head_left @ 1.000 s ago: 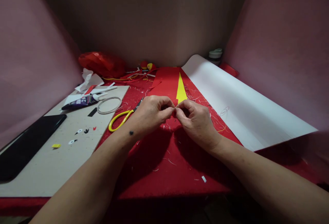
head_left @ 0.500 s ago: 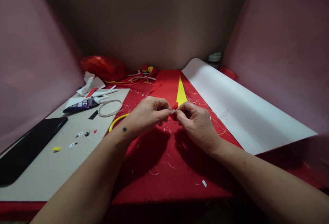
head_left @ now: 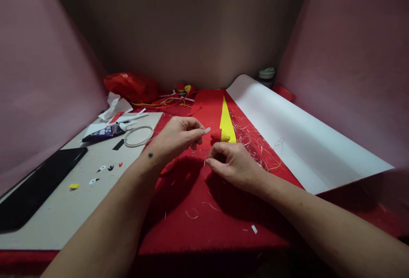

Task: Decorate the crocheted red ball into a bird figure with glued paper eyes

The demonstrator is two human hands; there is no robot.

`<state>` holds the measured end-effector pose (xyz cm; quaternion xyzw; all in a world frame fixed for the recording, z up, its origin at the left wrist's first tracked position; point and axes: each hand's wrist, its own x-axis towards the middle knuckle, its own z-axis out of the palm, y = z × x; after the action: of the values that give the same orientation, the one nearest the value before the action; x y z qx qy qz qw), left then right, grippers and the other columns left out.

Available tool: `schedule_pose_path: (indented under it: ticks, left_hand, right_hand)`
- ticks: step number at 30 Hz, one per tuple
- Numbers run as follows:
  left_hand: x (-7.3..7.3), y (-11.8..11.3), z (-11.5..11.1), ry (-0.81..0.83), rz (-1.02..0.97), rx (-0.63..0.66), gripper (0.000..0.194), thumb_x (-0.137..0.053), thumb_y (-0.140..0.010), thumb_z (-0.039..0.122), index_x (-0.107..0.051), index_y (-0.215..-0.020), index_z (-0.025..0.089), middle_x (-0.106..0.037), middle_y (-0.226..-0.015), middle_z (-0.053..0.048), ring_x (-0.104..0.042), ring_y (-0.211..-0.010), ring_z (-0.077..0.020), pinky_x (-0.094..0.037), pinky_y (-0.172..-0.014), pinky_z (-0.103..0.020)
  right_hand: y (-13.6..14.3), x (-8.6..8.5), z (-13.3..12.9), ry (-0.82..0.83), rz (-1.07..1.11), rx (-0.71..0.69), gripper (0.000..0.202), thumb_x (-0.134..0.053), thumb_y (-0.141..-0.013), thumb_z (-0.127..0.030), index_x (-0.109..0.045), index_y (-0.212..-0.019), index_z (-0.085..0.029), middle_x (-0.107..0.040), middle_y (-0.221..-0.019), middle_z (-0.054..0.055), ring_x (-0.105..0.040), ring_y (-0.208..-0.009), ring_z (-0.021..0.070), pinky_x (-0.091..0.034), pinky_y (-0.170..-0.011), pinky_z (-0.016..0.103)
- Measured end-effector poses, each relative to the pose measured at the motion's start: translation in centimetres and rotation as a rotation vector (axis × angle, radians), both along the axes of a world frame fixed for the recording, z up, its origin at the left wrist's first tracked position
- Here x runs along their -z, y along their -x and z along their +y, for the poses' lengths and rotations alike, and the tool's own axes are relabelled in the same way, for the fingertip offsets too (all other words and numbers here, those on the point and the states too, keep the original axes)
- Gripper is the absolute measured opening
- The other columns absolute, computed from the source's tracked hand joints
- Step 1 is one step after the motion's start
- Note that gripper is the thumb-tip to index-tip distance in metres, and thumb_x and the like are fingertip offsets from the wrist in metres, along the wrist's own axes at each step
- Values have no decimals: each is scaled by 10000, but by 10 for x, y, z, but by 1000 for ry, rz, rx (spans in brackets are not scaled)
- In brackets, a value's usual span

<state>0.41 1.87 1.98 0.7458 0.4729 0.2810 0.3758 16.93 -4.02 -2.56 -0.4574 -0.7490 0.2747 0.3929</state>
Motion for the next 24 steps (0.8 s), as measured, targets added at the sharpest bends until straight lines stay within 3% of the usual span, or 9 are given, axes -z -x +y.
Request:
schedule_pose_path:
  ticks: [4,8,12,15,19,24]
  left_hand:
    - [2,0,2,-10,-27,-37,153,-600,-770,267,-632,-679,148,-584,-565,8,-493,-507,-88,-381,-504,-222]
    - [0,-3,0,0,-28,-64,165,-607,-767,266,-627,-654,148,-573,-539,10,-480,-491,-88,-362,-486,-226]
    - [-2,-6,-3,33,-45,-116,181,-619,-772,287,-616,-644,159,-557,-521,18,-461,-464,-85,-333,-460,-233]
    - [-3,-8,-5,40,-93,-122,196,-617,-785,286,-597,-638,158,-570,-550,11,-473,-473,-83,-345,-467,-235]
    - [-4,-8,-5,60,-118,-107,182,-596,-804,239,-578,-647,148,-578,-573,13,-485,-474,-72,-369,-487,-234]
    - [-4,-8,-5,92,-134,-123,181,-590,-810,254,-570,-664,148,-584,-594,7,-482,-466,-74,-350,-464,-246]
  right_hand:
    - [1,-1,-3,-13,-8,-65,238,-469,-661,-7,-614,-731,-182,-629,-684,-10,-521,-579,103,-414,-558,236]
    - [-1,-5,-3,-2,-22,-16,172,-471,-772,-106,-622,-737,-180,-607,-633,-15,-485,-524,102,-389,-527,252]
    - [-9,-1,9,-133,103,189,125,-473,-803,-157,-584,-758,-191,-627,-708,21,-552,-636,146,-445,-648,308]
    - [-19,6,26,-228,50,378,175,-530,-723,-150,-567,-890,-189,-627,-918,80,-576,-775,204,-469,-707,362]
    - [-26,18,42,-156,-159,318,452,-653,-650,-183,-533,-1085,-152,-573,-1080,156,-563,-993,309,-477,-811,434]
    - [-29,29,46,-163,-187,270,537,-704,-663,-209,-504,-1161,-197,-564,-1119,139,-544,-1043,332,-466,-849,469]
